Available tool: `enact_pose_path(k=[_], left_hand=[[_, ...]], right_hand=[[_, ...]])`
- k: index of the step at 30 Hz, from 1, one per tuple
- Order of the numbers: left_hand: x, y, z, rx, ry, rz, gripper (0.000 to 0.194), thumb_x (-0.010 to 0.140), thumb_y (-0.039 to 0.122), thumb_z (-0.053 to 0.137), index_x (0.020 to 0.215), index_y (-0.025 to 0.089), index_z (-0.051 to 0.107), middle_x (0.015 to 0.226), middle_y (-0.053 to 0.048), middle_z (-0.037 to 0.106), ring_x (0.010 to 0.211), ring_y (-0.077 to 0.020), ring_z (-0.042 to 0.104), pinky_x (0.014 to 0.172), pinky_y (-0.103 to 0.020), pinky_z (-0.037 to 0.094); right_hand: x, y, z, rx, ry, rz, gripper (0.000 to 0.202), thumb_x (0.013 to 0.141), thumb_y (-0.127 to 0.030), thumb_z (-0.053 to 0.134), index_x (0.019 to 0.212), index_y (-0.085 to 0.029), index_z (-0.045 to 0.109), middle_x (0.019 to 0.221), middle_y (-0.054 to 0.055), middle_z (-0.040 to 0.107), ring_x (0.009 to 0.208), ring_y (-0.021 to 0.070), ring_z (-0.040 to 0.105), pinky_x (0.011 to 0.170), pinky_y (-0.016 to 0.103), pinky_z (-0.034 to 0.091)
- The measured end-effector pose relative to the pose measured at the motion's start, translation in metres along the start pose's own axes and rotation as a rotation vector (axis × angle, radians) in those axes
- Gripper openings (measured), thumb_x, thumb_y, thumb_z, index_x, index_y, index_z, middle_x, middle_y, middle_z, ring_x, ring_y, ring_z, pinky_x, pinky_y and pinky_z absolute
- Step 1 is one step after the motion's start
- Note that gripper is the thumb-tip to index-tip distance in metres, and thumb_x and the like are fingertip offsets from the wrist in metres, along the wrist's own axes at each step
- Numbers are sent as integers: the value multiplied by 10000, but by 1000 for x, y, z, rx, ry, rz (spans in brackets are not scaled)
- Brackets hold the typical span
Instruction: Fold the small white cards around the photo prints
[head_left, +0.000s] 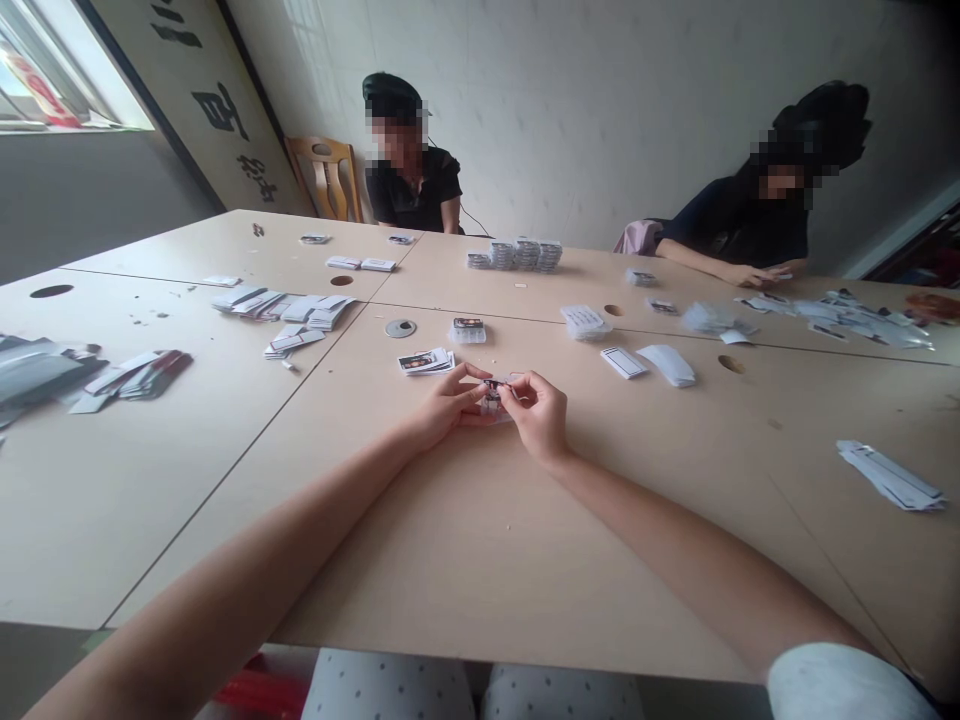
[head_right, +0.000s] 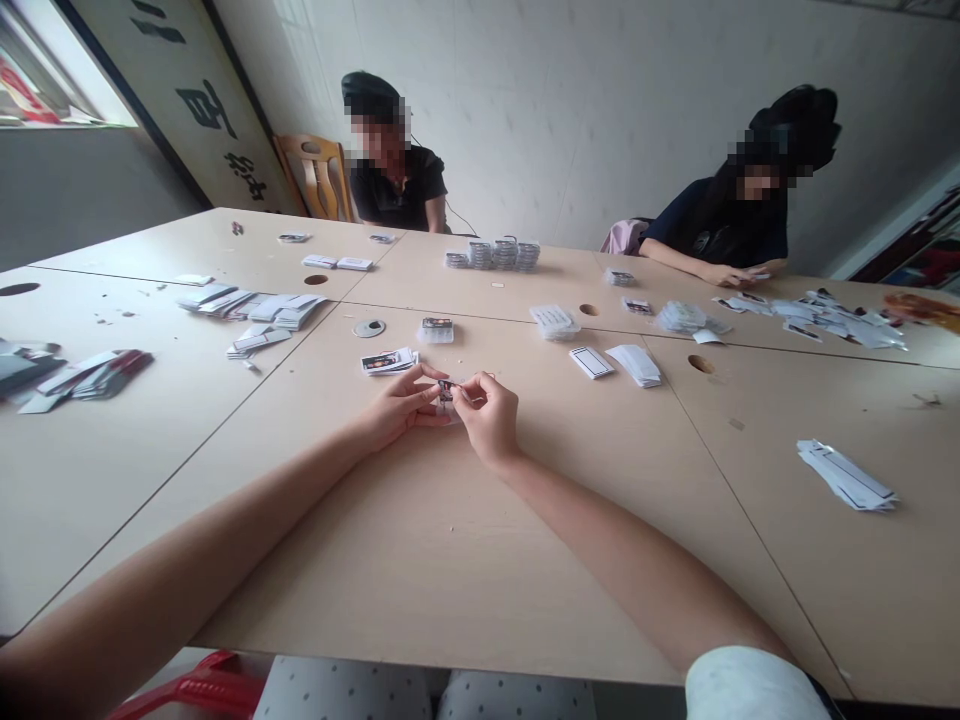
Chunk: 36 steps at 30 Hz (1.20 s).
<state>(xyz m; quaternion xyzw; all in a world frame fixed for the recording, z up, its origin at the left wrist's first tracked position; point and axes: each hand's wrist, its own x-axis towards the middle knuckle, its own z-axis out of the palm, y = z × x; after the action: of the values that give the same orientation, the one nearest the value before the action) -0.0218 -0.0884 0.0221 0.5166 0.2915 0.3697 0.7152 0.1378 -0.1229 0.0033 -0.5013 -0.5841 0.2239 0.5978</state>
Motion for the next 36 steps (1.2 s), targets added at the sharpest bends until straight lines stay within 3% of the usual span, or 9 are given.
enact_pose_path(k=[36], left_hand=[[0,0,1,9,17,8,333,782,330,721,990,175,512,958,-46,673,813,-178,703,836,-411,566]], right_hand=[[2,2,0,25,2,8,174,784,-314,622,672,-194,565,702,13,637,612,137,584,625,267,487]])
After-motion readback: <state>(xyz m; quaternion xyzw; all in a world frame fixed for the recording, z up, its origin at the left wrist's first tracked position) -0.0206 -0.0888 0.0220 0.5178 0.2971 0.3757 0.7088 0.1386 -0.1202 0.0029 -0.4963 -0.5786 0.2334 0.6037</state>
